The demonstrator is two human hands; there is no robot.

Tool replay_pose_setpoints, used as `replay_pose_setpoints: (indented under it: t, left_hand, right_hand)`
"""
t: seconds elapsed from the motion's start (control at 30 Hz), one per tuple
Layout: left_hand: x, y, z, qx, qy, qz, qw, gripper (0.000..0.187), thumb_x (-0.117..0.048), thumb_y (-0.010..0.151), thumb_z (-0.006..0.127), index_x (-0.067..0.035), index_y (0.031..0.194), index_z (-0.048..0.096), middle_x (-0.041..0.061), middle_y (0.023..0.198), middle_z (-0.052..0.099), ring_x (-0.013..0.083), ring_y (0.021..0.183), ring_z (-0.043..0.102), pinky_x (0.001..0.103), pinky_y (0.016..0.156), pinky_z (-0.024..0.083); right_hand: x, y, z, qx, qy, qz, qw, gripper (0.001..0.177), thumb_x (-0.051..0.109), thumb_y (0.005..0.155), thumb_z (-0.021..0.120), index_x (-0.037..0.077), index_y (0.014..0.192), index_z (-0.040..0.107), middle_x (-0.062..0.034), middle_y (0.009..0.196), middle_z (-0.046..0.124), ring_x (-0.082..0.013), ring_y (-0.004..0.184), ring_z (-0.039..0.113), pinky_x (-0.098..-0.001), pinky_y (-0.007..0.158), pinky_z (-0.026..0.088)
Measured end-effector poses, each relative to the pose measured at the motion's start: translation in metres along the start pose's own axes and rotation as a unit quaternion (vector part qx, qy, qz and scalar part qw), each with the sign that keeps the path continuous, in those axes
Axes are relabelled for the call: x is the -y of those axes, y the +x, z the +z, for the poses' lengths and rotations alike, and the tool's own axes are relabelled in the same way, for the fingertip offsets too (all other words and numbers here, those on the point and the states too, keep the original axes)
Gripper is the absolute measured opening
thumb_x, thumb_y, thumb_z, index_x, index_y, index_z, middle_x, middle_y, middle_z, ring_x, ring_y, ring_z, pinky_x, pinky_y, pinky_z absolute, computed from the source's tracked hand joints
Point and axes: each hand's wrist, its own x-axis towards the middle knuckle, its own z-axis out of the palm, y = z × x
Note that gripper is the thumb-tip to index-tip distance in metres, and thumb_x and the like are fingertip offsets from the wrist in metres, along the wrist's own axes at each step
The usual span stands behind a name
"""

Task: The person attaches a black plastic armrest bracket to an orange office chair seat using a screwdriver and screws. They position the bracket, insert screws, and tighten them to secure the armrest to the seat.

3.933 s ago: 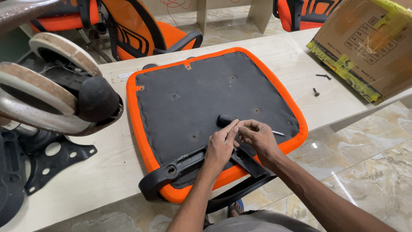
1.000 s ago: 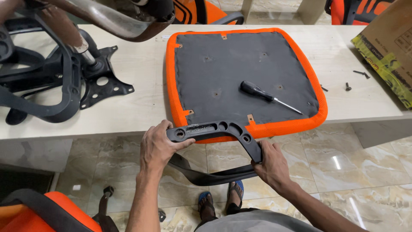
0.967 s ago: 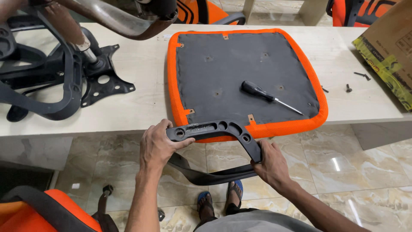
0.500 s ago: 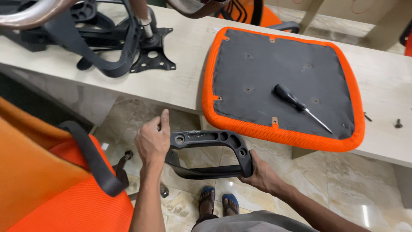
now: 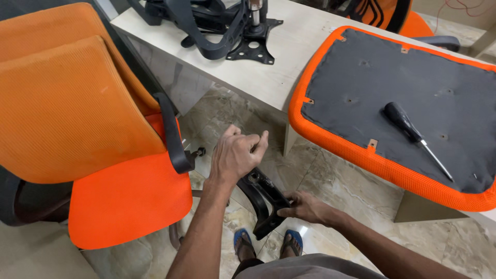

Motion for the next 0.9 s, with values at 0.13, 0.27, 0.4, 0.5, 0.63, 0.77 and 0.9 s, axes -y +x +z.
replay_pose_setpoints:
  t: [0.13, 0.27, 0.4, 0.5, 0.63, 0.77, 0.9]
  left_hand:
    - [0.006, -0.002, -0.037, -0.036, -0.008, -0.015, 0.999, 0.044, -0.024, 0.094, 0.072, -0.004, 0.058, 0.058, 0.011, 0.048, 0.047, 0.0288, 0.058, 0.039, 0.043, 0.06, 0.043]
    - [0.015, -0.007, -0.073, -0.066, -0.025, -0.037, 0.997, 0.046, -0.025, 0.096, 0.072, -0.004, 0.057, 0.057, 0.01, 0.049, 0.045, 0.0275, 0.06, 0.039, 0.041, 0.059, 0.041]
    - [0.028, -0.009, -0.101, -0.072, -0.057, -0.047, 0.995, 0.053, -0.026, 0.099, 0.07, -0.002, 0.055, 0.053, 0.01, 0.046, 0.04, 0.0279, 0.051, 0.032, 0.039, 0.069, 0.045]
    - [0.035, -0.007, -0.117, -0.079, -0.064, -0.029, 0.994, 0.053, -0.027, 0.1, 0.07, -0.003, 0.056, 0.053, 0.008, 0.046, 0.04, 0.0265, 0.052, 0.032, 0.037, 0.07, 0.043]
    - [0.047, -0.001, -0.14, -0.07, -0.096, 0.028, 0.992, 0.056, -0.028, 0.103, 0.068, -0.001, 0.058, 0.048, 0.008, 0.048, 0.037, 0.0262, 0.047, 0.028, 0.036, 0.086, 0.048]
    - [0.061, 0.006, -0.167, -0.088, -0.144, -0.038, 0.985, 0.043, -0.027, 0.101, 0.07, -0.001, 0.07, 0.057, 0.009, 0.059, 0.05, 0.0261, 0.059, 0.045, 0.037, 0.086, 0.052]
    - [0.062, -0.011, -0.176, -0.217, -0.081, -0.063, 0.971, 0.057, -0.031, 0.079, 0.083, -0.004, 0.123, 0.057, 0.019, 0.109, 0.064, 0.0379, 0.101, 0.063, 0.045, 0.086, 0.052]
  right_hand:
    - [0.02, 0.003, 0.017, 0.054, 0.061, 0.027, 0.996, 0.063, 0.046, 0.081, 0.08, 0.004, 0.127, 0.069, -0.0134, 0.107, 0.074, -0.0284, 0.107, 0.069, -0.0393, 0.09, 0.057]
    - [0.049, 0.006, 0.024, 0.156, 0.226, -0.011, 0.961, 0.082, 0.058, 0.075, 0.073, 0.015, 0.141, 0.051, -0.011, 0.125, 0.067, -0.0253, 0.12, 0.067, -0.0384, 0.091, 0.064]
    - [0.085, 0.009, 0.036, 0.233, 0.243, 0.006, 0.942, 0.089, 0.062, 0.075, 0.07, 0.019, 0.148, 0.043, -0.0131, 0.131, 0.06, -0.0282, 0.124, 0.064, -0.039, 0.088, 0.061]
    - [0.115, 0.008, 0.062, 0.23, 0.196, 0.016, 0.953, 0.082, 0.055, 0.082, 0.07, 0.016, 0.15, 0.047, -0.01, 0.13, 0.061, -0.0265, 0.124, 0.062, -0.0364, 0.088, 0.065]
    - [0.149, 0.002, 0.111, 0.207, 0.22, -0.084, 0.95, 0.055, 0.025, 0.09, 0.068, 0.008, 0.14, 0.055, -0.0088, 0.13, 0.064, -0.0247, 0.123, 0.06, -0.0355, 0.092, 0.06]
    - [0.184, 0.012, 0.159, 0.165, 0.276, -0.12, 0.939, 0.035, 0.004, 0.083, 0.059, 0.007, 0.118, 0.058, -0.0077, 0.121, 0.066, -0.0235, 0.111, 0.064, -0.0385, 0.085, 0.063]
    - [0.226, 0.042, 0.196, 0.077, 0.309, -0.109, 0.942, 0.031, 0.007, 0.084, 0.06, 0.006, 0.115, 0.067, -0.0159, 0.111, 0.072, -0.0271, 0.096, 0.072, -0.0346, 0.078, 0.063]
